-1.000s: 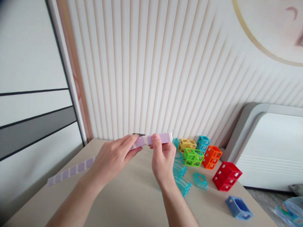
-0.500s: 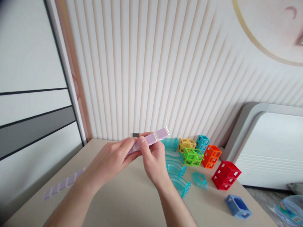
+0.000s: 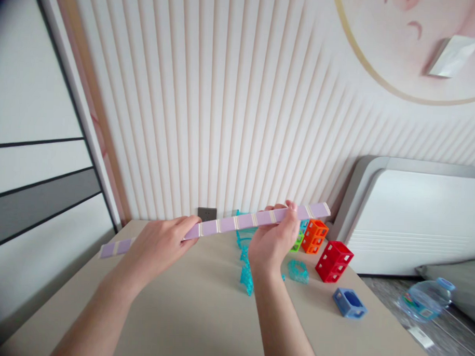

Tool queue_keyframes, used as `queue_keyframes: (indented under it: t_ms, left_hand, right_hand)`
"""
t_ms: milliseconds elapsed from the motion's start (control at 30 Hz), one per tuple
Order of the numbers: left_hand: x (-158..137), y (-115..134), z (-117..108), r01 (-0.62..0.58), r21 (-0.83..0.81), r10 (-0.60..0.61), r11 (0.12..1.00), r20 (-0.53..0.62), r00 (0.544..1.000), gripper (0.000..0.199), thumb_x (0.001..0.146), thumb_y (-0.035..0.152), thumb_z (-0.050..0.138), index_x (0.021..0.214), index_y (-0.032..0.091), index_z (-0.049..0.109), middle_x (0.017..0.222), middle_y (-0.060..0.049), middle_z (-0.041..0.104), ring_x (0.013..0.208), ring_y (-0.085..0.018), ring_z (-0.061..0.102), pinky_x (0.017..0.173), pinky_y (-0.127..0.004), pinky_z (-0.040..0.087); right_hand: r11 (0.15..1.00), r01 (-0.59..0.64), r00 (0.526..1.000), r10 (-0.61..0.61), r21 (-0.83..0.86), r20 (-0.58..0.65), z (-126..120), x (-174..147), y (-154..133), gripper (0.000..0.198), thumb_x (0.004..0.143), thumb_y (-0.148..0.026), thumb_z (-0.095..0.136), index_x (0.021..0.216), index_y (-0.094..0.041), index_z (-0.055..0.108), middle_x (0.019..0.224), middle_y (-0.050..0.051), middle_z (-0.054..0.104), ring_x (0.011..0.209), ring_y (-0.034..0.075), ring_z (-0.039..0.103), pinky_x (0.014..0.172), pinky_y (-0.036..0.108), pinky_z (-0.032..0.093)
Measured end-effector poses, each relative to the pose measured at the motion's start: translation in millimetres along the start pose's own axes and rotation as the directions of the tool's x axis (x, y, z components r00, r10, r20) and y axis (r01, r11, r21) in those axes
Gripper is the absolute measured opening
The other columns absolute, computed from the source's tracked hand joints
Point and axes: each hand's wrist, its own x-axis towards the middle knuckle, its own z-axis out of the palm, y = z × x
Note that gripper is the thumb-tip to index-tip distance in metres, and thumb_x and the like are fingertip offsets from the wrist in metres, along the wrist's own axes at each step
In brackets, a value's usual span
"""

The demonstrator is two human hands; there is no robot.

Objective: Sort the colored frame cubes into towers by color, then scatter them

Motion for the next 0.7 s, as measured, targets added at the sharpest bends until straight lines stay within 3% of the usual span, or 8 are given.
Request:
queue_keyframes:
  t_ms: [167, 300, 367, 433, 500, 633, 700]
  left_hand:
    - [1, 8, -2, -0.002, 0.05, 0.001, 0.999, 0.027, 1.0, 0.007, 0.095, 0.019, 0.056, 0.093, 0.024, 0.06, 0.077, -0.003, 0.074, 0.067, -0.025, 0.074, 0.053, -0.028, 0.044]
    - [2, 9, -6, 0.007, 0.064, -0.009, 0.998, 0.018, 1.0, 0.008, 0.096, 0.02, 0.054, 0.093, 0.023, 0.061, 0.077, -0.004, 0.075, 0.067, -0.026, 0.074, 0.053, -0.029, 0.044]
    - [0, 13, -7, 0.001, 0.058, -0.003, 0.998, 0.033, 0.999, 0.009, 0.095, 0.017, 0.055, 0.093, 0.023, 0.061, 0.079, -0.004, 0.075, 0.07, -0.028, 0.075, 0.055, -0.03, 0.046]
    - [-6, 20, -7, -0.031, 0.01, 0.03, 0.999, 0.084, 0.996, 0.008, 0.095, 0.016, 0.057, 0.094, 0.023, 0.061, 0.083, -0.003, 0.075, 0.075, -0.028, 0.075, 0.058, -0.03, 0.048]
    - [-17, 29, -4, -0.097, -0.096, 0.111, 0.991, 0.163, 0.98, 0.005, 0.095, 0.02, 0.06, 0.098, 0.024, 0.061, 0.091, -0.001, 0.076, 0.08, -0.026, 0.076, 0.063, -0.029, 0.05]
    - [-61, 47, 14, -0.162, -0.288, 0.252, 0.944, 0.306, 0.918, 0.022, 0.093, 0.024, 0.065, 0.114, 0.03, 0.06, 0.104, 0.001, 0.075, 0.092, -0.023, 0.075, 0.074, -0.027, 0.052]
    - [-87, 52, 30, -0.142, -0.316, 0.263, 0.938, 0.386, 0.884, 0.024, 0.092, 0.023, 0.064, 0.115, 0.031, 0.061, 0.108, 0.001, 0.075, 0.09, -0.023, 0.075, 0.075, -0.026, 0.052]
  right_hand:
    - [0.98, -0.175, 0.956, 0.193, -0.097, 0.222, 7, -29, 13, 0.029, 0.089, -0.051, 0.061, 0.098, -0.025, 0.052, 0.074, -0.005, 0.054, 0.063, 0.013, 0.055, 0.059, 0.024, 0.047]
    - [0.93, -0.311, 0.817, 0.368, -0.198, 0.444, 0, -50, 12, 0.035, 0.092, -0.055, 0.061, 0.092, -0.02, 0.061, 0.064, -0.004, 0.058, 0.055, 0.013, 0.055, 0.054, 0.025, 0.044]
    - [0.892, -0.363, 0.748, 0.451, -0.269, 0.486, -13, -52, 5, 0.043, 0.09, -0.06, 0.062, 0.085, -0.017, 0.066, 0.056, -0.003, 0.058, 0.051, 0.014, 0.055, 0.053, 0.025, 0.043]
    - [0.862, -0.404, 0.724, 0.506, -0.305, 0.47, -34, -51, -4, 0.048, 0.085, -0.064, 0.067, 0.082, -0.016, 0.069, 0.054, -0.002, 0.06, 0.049, 0.015, 0.055, 0.052, 0.026, 0.043]
    - [0.835, -0.458, 0.736, 0.548, -0.305, 0.397, -64, -50, -14, 0.052, 0.08, -0.066, 0.071, 0.082, -0.015, 0.071, 0.054, -0.001, 0.06, 0.049, 0.015, 0.056, 0.051, 0.027, 0.043]
    - [0.777, -0.558, 0.779, 0.611, -0.293, 0.137, -143, -63, -32, 0.054, 0.072, -0.068, 0.077, 0.078, -0.015, 0.072, 0.051, -0.002, 0.055, 0.043, 0.014, 0.05, 0.044, 0.026, 0.04]
    - [0.691, -0.629, 0.723, 0.688, -0.357, 0.058, -186, -77, -37, 0.059, 0.068, -0.072, 0.077, 0.08, -0.015, 0.073, 0.052, -0.002, 0.057, 0.042, 0.014, 0.052, 0.043, 0.026, 0.041]
